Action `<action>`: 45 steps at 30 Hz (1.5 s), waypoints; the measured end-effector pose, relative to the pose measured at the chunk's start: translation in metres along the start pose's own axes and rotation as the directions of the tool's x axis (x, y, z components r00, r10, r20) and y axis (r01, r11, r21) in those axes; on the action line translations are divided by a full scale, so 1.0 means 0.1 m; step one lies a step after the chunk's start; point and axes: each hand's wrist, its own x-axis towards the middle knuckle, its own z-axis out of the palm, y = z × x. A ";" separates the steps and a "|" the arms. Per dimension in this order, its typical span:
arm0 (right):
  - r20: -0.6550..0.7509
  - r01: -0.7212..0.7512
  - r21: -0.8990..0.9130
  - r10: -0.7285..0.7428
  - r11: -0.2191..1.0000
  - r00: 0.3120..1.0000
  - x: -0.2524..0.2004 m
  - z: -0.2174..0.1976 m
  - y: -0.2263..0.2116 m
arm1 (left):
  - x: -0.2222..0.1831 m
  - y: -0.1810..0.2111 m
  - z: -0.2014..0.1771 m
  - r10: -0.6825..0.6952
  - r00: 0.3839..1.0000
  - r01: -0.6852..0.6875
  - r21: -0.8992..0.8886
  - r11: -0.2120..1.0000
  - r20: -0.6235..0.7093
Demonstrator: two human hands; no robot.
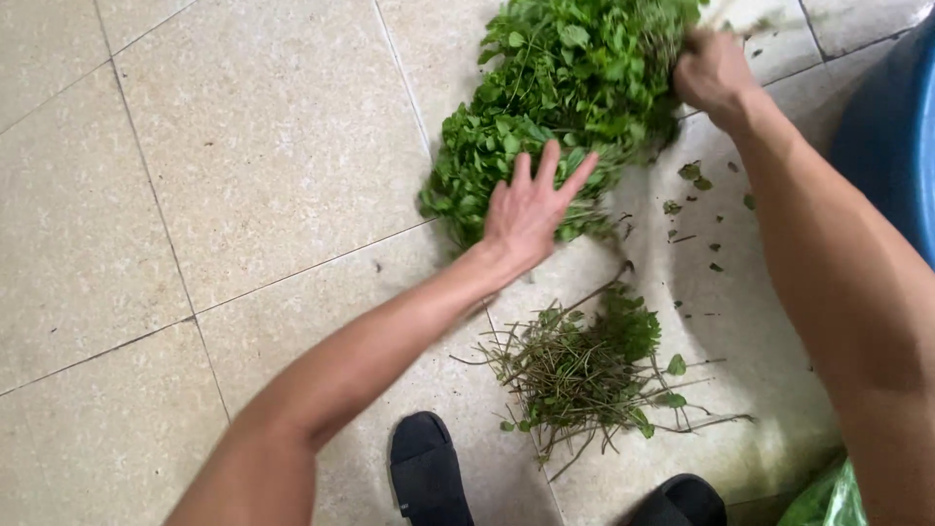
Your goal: The person picks herb leaves off of stems and places them in a blue bowl while sitting on the floor.
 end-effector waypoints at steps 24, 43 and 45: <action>0.326 -0.181 0.009 0.168 0.983 0.930 -2.36 -0.34 -0.30 | -0.17 -0.15 -0.26 0.108 0.979 -0.110 -0.004 0.994 -0.173; 0.270 -0.116 0.019 0.107 0.993 0.957 -2.52 -0.44 -1.06 | 0.10 -0.13 -0.29 0.017 0.977 -0.078 -0.283 0.956 -0.213; 0.265 -0.152 0.054 0.132 0.987 0.955 -2.55 -0.49 -1.13 | 0.08 -0.14 -0.28 0.021 0.982 -0.079 -0.310 0.947 -0.187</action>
